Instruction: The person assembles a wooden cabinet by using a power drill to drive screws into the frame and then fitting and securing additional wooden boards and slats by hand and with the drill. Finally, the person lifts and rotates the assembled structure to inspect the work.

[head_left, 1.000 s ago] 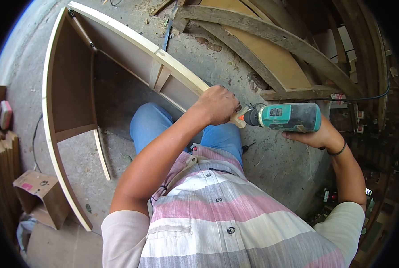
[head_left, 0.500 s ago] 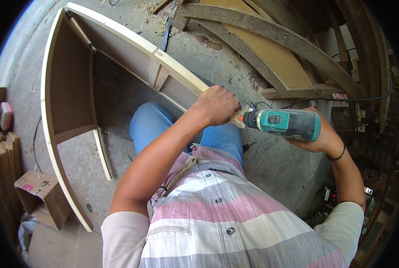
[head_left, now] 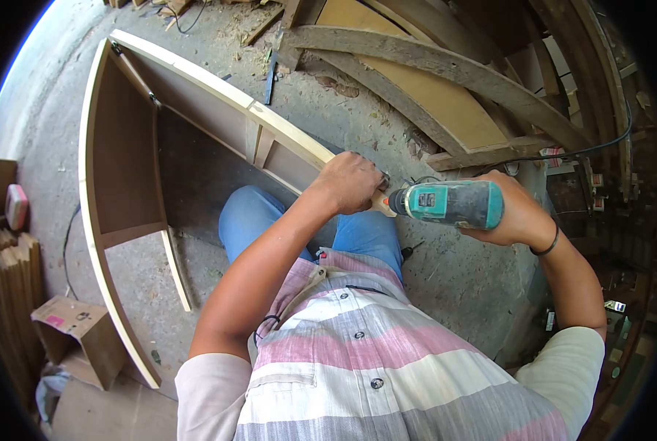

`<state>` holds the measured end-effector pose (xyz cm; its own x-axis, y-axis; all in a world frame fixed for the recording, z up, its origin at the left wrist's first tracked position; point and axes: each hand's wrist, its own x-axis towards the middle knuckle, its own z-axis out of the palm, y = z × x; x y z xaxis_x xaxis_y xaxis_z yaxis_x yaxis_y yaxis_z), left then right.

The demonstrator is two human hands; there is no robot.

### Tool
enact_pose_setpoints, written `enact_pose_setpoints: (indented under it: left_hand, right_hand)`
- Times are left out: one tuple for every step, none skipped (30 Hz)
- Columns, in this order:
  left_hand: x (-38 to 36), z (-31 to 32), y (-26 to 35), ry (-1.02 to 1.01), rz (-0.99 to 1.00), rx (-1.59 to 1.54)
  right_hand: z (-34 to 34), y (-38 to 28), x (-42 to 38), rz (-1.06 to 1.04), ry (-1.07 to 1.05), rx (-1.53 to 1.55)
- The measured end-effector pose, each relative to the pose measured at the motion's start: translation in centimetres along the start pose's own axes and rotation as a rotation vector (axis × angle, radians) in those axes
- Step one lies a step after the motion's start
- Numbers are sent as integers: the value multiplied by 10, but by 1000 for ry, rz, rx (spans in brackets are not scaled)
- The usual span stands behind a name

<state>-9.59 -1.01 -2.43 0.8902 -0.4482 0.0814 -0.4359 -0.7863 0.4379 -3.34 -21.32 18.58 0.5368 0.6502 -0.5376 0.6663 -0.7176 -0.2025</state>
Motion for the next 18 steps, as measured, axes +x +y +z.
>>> enact_pose_setpoints:
  left_hand:
    - [0, -2, 0, -17, -13, -15]
    - [0, -4, 1, -12, -11, -5]
    - [0, -5, 2, -28, -8, -3]
    - [-1, -6, 2, -44, -5, -2]
    - [-1, -6, 2, -39, -7, 6]
    - [-2, -6, 2, -60, -12, 15]
    - [-1, -6, 2, -79, -14, 29]
    - [-2, 2, -1, -55, -11, 51]
    - [-3, 6, -1, -41, 4, 81]
    - [-3, 8, -2, -24, 6, 98]
    - [-3, 7, -2, -7, 9, 116]
    - [-2, 5, -2, -20, 8, 105]
    - [-2, 3, -1, -37, 5, 91]
    - [-2, 2, 0, -55, 3, 108]
    - [-2, -7, 4, -66, 11, 97]
    - [-2, -7, 3, -67, 14, 101]
    - [-2, -5, 3, -68, 15, 103]
    - [-2, -3, 2, -33, 26, 102]
  right_hand:
    - [-2, 0, -2, 39, -34, 10]
    - [-4, -1, -2, 78, -68, 20]
    - [-6, 0, -5, 74, -57, 17]
    - [-8, 5, -11, -22, 27, 154]
    - [-11, 9, -18, -120, 109, 291]
    - [-22, 7, -30, -124, 169, 319]
    - [-33, 6, -37, -128, 186, 315]
    - [-43, 5, -44, -105, 291, 399]
    - [-52, 4, -50, -84, 406, 481]
    - [-60, 2, -55, 0, 455, 574]
    - [-67, 6, -53, -9, 500, 568]
    - [-72, 14, -44, -33, 526, 543]
    - [-79, 22, -34, -55, 546, 520]
    - [-87, 26, -22, -135, 461, 585]
    - [-94, 27, 1, -288, 462, 554]
    - [-93, 40, 30, -381, 517, 559]
    - [-94, 59, 58, -410, 596, 447]
    - [-96, 81, 87, -408, 635, 343]
